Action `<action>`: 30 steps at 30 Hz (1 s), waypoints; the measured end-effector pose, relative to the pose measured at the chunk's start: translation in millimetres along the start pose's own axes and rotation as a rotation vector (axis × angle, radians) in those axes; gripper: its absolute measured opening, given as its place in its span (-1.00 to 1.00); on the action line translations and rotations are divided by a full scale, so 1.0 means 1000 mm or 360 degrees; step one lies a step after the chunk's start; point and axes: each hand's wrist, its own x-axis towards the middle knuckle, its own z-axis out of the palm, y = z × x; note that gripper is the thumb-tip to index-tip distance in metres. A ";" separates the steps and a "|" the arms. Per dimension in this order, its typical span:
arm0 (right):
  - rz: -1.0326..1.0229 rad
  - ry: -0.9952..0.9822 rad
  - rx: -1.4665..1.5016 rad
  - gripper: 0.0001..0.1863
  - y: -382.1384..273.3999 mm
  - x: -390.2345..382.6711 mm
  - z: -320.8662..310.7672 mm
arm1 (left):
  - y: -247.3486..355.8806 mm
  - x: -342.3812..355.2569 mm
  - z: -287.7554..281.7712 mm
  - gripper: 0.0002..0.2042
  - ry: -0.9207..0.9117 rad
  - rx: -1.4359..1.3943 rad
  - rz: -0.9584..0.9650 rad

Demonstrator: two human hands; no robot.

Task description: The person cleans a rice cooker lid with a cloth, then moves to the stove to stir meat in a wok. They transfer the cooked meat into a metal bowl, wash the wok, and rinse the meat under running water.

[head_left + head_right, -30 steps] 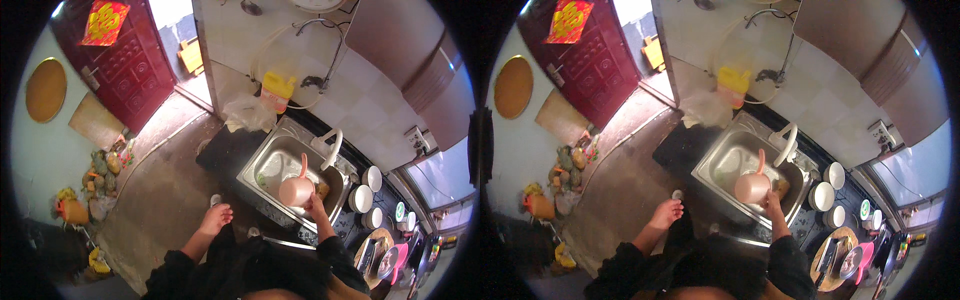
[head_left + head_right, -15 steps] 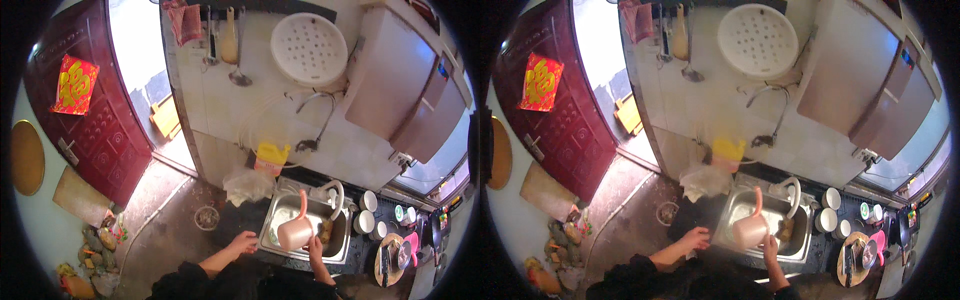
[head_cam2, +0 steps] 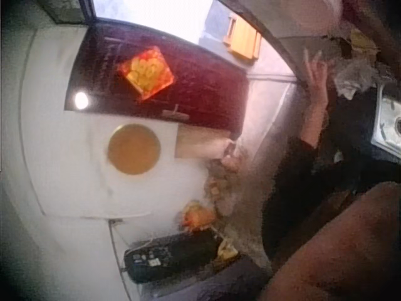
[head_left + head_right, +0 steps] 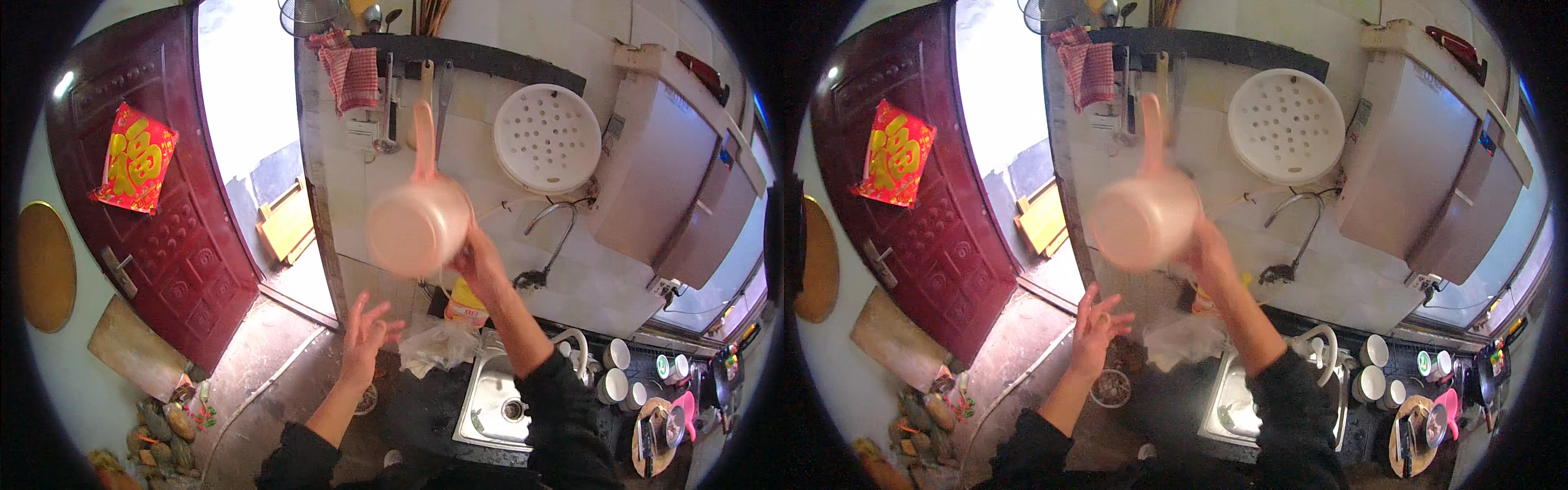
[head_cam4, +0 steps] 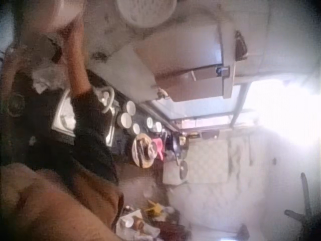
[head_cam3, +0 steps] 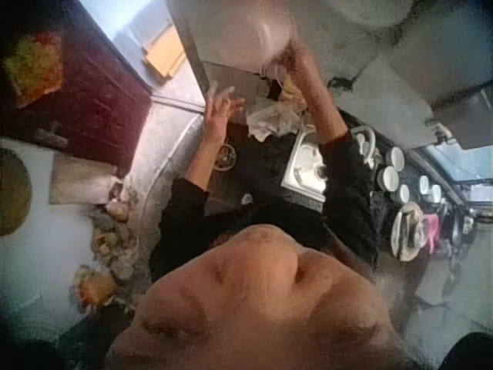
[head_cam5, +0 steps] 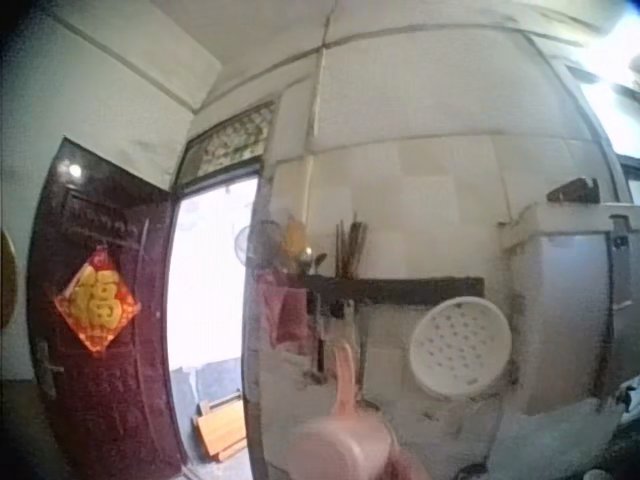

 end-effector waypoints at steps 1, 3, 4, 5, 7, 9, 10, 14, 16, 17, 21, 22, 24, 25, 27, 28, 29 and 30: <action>-0.0035 -0.0130 -0.0019 -0.57 -0.012 0.023 0.016 | 0.003 -0.004 -0.007 -0.37 0.0070 0.0086 -0.0167; -0.0110 -0.0216 0.0136 -0.61 -0.026 0.061 0.046 | 0.000 -0.018 -0.023 -0.39 0.0131 0.0178 -0.0349; -0.0112 -0.0197 0.0152 -0.62 -0.031 0.079 0.058 | -0.004 -0.023 -0.030 -0.37 0.0238 0.0238 -0.0442; -0.0159 -0.0226 0.0168 -0.63 -0.033 0.094 0.069 | -0.007 -0.031 -0.040 -0.39 0.0237 0.0164 -0.0400; -0.0194 -0.0268 0.0226 -0.64 -0.035 0.118 0.081 | -0.011 -0.046 -0.057 -0.42 0.0371 0.0071 -0.0571; -0.0165 -0.0292 0.0313 -0.65 -0.033 0.137 0.087 | -0.015 -0.054 -0.071 -0.44 0.0467 0.0091 -0.0554; -0.0160 -0.0296 0.0290 -0.65 -0.032 0.145 0.089 | -0.015 -0.057 -0.079 -0.44 0.0516 0.0103 -0.0549; -0.0150 -0.0152 0.0295 -0.65 -0.022 0.158 0.089 | -0.012 -0.065 -0.101 -0.45 0.0569 0.0045 -0.0499; -0.0151 -0.0075 0.0335 -0.66 -0.014 0.158 0.087 | -0.013 -0.068 -0.105 -0.46 0.0588 0.0064 -0.0518; -0.0154 -0.0075 0.0360 -0.66 -0.009 0.158 0.086 | -0.013 -0.069 -0.105 -0.46 0.0636 0.0085 -0.0582; -0.0197 -0.0253 0.0326 -0.68 0.004 0.164 0.077 | -0.019 -0.072 -0.097 -0.46 0.0607 0.0166 -0.0625; -0.0136 -0.0264 0.0310 -0.68 0.006 0.166 0.073 | -0.022 -0.072 -0.095 -0.46 0.0605 0.0197 -0.0652; 0.0013 -0.0472 0.0251 -0.63 0.002 0.172 0.063 | -0.027 -0.075 -0.092 -0.45 0.0552 0.0218 -0.0704; 0.0077 -0.0549 0.0160 -0.52 0.000 0.171 0.056 | -0.031 -0.076 -0.091 -0.44 0.0502 0.0210 -0.0712; -0.0038 -0.0492 -0.0009 -0.46 -0.001 0.164 0.044 | -0.041 -0.081 -0.092 -0.45 0.0497 0.0216 -0.0805; -0.0101 -0.0445 -0.0077 -0.52 -0.002 0.155 0.036 | -0.049 -0.080 -0.094 -0.45 0.0477 0.0223 -0.0791; -0.0125 -0.0281 -0.0171 -0.58 -0.001 0.142 0.028 | -0.058 -0.080 -0.095 -0.44 0.0461 0.0255 -0.0898; -0.0203 -0.0243 -0.0283 -0.64 0.006 0.125 0.020 | -0.068 -0.080 -0.096 -0.43 0.0435 0.0284 -0.0983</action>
